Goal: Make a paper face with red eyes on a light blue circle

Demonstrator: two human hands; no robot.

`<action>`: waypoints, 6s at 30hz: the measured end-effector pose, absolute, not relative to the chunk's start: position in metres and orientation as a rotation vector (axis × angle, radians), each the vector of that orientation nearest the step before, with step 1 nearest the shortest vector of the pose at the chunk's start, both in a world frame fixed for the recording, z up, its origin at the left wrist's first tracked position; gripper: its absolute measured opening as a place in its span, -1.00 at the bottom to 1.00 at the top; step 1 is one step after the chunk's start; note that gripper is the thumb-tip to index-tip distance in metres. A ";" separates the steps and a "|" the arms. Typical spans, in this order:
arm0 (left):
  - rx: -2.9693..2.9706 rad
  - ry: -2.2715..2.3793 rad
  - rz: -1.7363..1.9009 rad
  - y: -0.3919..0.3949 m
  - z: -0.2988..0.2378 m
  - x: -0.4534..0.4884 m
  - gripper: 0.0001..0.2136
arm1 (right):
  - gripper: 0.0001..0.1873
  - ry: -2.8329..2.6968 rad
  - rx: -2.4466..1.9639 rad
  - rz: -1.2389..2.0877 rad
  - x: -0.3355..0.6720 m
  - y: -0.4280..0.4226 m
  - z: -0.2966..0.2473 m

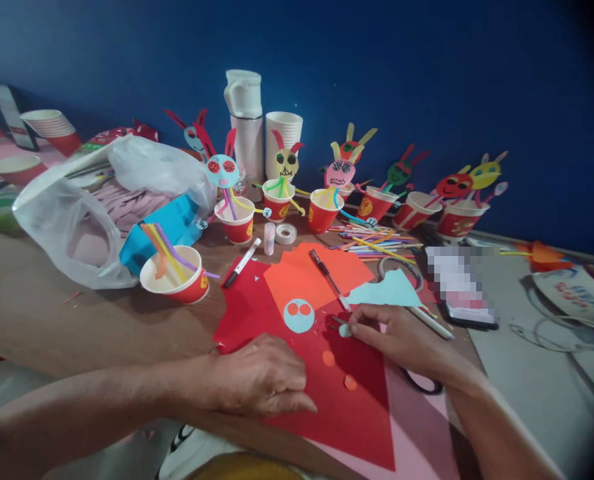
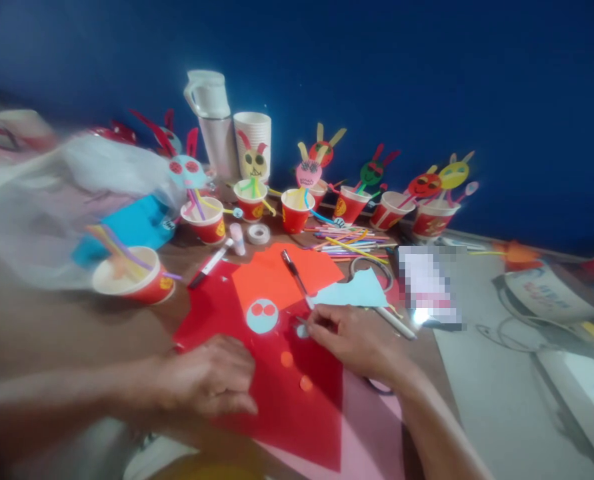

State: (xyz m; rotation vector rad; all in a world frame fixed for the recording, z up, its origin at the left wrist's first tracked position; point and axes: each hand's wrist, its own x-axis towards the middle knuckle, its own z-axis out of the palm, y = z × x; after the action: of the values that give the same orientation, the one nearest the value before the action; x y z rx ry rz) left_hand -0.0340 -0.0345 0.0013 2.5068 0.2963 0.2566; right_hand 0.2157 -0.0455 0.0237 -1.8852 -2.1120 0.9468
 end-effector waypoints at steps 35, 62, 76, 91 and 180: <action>2.738 0.406 0.296 -0.045 -0.001 -0.035 -0.77 | -0.75 -2.162 -1.931 0.619 0.210 -0.044 0.013; 2.832 0.851 0.295 -0.054 -0.003 -0.042 -0.66 | -0.74 -1.932 -1.848 0.547 0.214 -0.036 -0.009; 2.872 0.808 0.252 -0.051 -0.007 -0.039 -0.67 | -0.74 -1.920 -1.893 0.522 0.215 -0.034 -0.009; 2.923 0.787 0.280 -0.051 -0.010 -0.038 -0.67 | -0.78 -1.967 -1.894 0.234 0.207 -0.023 -0.026; 2.608 0.727 0.529 -0.035 -0.002 -0.040 -0.83 | -0.77 -1.453 -1.221 1.543 0.168 -0.069 -0.008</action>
State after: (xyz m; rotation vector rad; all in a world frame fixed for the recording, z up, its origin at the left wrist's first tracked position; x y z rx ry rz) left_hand -0.0397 -0.0347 -0.0019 2.6077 0.7265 0.5290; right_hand 0.1680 -0.0689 -0.0078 -1.2205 -1.4526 1.5426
